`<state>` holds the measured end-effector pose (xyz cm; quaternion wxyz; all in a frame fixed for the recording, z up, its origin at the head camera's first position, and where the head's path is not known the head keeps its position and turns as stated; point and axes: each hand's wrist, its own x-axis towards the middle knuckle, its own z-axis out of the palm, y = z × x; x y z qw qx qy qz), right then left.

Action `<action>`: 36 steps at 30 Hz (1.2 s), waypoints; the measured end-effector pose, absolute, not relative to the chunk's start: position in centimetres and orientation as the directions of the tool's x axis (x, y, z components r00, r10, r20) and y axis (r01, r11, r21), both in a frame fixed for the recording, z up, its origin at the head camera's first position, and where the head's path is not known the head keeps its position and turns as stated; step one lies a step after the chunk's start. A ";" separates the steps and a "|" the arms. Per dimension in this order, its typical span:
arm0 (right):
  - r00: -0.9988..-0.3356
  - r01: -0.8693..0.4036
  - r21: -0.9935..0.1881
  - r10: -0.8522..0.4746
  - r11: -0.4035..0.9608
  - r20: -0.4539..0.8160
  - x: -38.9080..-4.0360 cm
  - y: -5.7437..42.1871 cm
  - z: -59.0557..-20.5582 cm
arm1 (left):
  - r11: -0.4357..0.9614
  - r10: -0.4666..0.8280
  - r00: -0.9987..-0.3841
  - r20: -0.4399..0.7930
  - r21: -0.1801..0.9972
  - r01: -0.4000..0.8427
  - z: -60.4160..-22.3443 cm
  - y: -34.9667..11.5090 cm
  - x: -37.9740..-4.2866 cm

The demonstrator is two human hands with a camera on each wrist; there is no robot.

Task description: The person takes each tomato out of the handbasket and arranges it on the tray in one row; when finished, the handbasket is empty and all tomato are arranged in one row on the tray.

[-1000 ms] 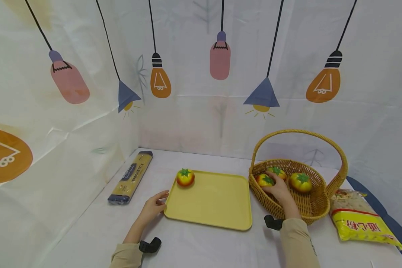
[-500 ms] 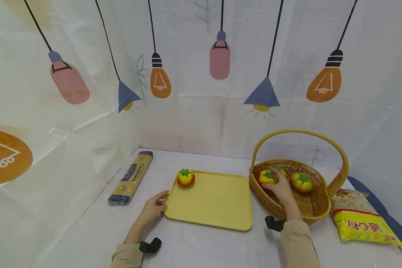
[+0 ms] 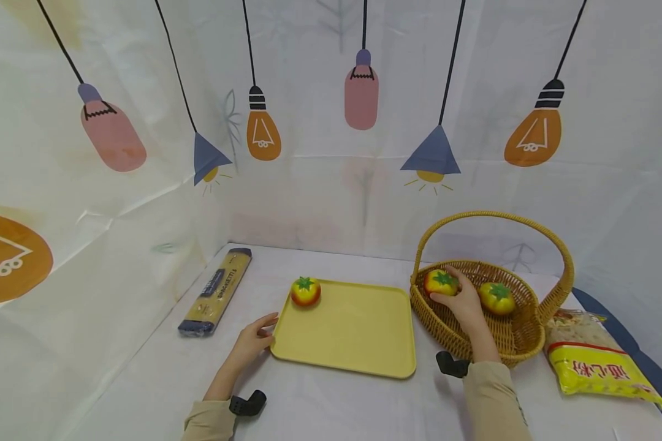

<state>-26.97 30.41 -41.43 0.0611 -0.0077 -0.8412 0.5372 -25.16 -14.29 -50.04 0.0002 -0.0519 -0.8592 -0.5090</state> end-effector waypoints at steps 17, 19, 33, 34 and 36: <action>-0.988 -0.080 -0.919 0.090 0.386 0.123 -25.9 28.9 -40.1 | 0.475 0.083 -0.995 0.052 0.876 0.085 -50.1 -14.4 -25.3; -0.989 -0.085 -0.921 0.080 0.379 0.125 -25.7 28.6 -40.0 | 0.473 0.080 -0.995 0.051 0.877 0.083 -50.1 -14.4 -25.3; -0.986 -0.154 -0.938 0.012 0.310 0.165 -25.1 26.7 -39.4 | 0.479 0.082 -0.996 0.045 0.874 0.079 -49.8 -14.4 -25.3; -0.986 -0.157 -0.940 0.002 0.303 0.165 -25.1 26.6 -39.5 | 0.477 0.083 -0.996 0.044 0.875 0.078 -49.8 -14.4 -25.4; -0.986 -0.163 -0.945 -0.011 0.285 0.167 -25.1 26.4 -39.6 | 0.475 0.086 -0.995 0.041 0.877 0.077 -49.9 -14.4 -25.4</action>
